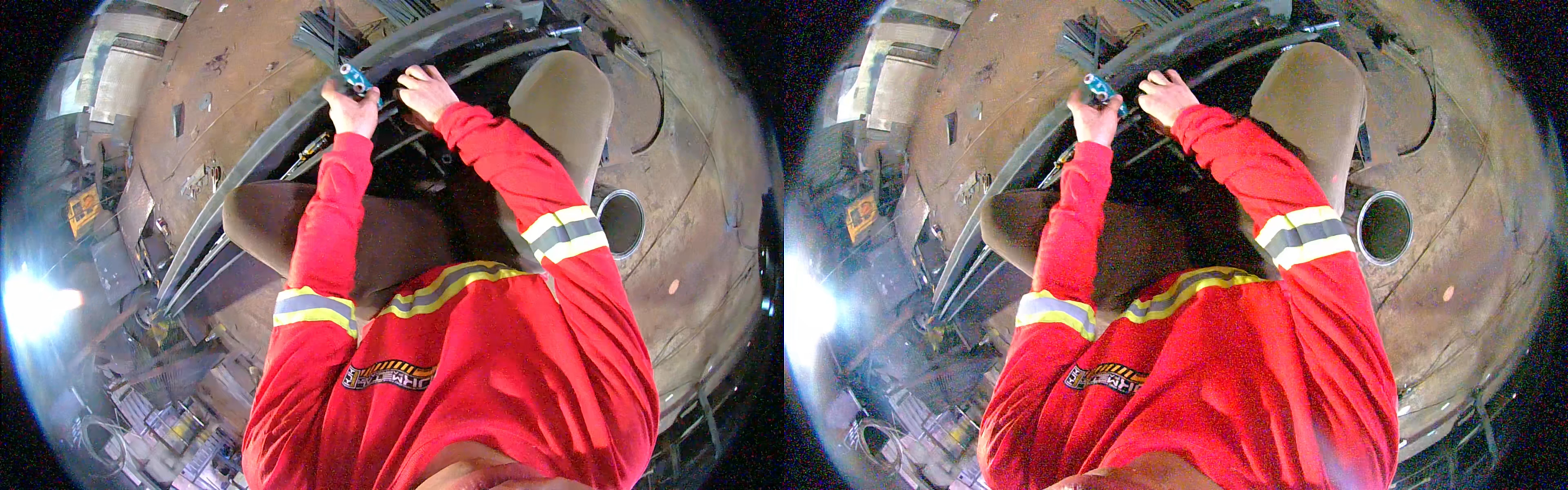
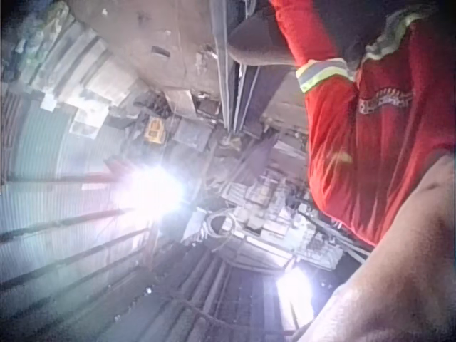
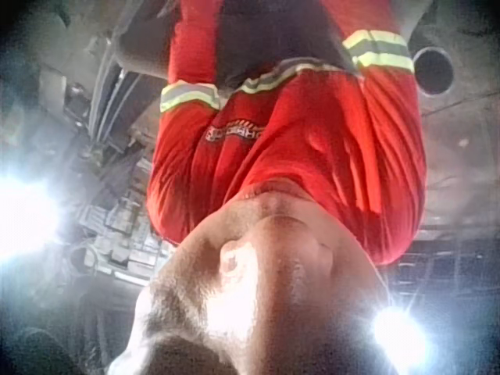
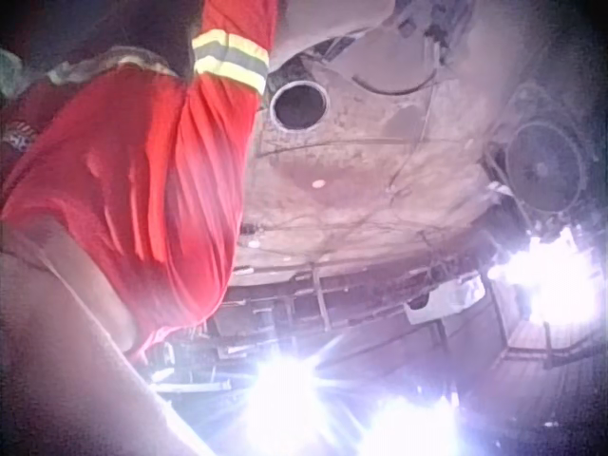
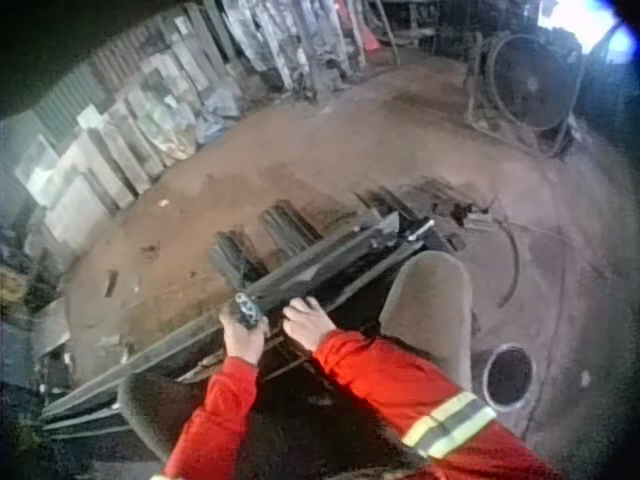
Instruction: The person sits on the floor and uses a screwdriver to tighten screws on a curved metal frame. They then pick up a thin metal strip, align it along the frame, and secure it in place using the screwdriver.
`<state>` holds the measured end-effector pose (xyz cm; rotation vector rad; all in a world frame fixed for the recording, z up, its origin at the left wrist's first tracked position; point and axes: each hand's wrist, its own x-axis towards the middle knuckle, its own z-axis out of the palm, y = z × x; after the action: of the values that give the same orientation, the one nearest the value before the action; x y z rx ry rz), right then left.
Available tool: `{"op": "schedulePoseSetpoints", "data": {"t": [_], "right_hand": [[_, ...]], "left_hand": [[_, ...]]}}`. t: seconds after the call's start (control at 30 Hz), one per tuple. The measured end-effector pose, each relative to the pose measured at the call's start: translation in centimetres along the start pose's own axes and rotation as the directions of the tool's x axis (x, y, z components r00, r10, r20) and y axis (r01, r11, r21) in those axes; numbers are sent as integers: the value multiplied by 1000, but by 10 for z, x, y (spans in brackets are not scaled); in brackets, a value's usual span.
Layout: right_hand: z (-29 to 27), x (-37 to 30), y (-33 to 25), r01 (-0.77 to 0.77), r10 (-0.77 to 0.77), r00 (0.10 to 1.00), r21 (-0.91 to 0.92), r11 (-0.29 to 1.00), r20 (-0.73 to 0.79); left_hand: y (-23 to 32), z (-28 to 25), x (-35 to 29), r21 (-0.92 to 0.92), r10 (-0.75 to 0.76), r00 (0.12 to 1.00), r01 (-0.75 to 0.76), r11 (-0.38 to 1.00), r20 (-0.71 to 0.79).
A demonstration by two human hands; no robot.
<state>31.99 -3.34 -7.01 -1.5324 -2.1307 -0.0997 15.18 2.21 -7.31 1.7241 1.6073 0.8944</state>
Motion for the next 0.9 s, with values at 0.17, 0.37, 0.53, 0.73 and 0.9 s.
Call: {"op": "schedulePoseSetpoints", "data": {"t": [0.17, 0.37, 0.53, 0.73, 0.9], "right_hand": [[-9, -26, -68, -642, 583, 734, 76, 763, 349], [18, -33, -77, -570, 549, 756, -53, 820, 357], [39, -44, -84, -578, 546, 790, 40, 815, 279], [57, -47, -85, -643, 637, 765, 190, 742, 99], [57, -43, -88, -657, 665, 743, 262, 707, 70]], "left_hand": [[-4, 6, -13, 73, 123, 992, -123, 990, 4], [13, 2, -17, -43, 109, 993, -111, 993, -37], [6, 0, -12, -102, 50, 999, -51, 994, -15], [29, -3, -17, 120, 96, 995, -90, 989, -38], [35, -4, -15, 102, 82, 989, -70, 992, -121]]}}
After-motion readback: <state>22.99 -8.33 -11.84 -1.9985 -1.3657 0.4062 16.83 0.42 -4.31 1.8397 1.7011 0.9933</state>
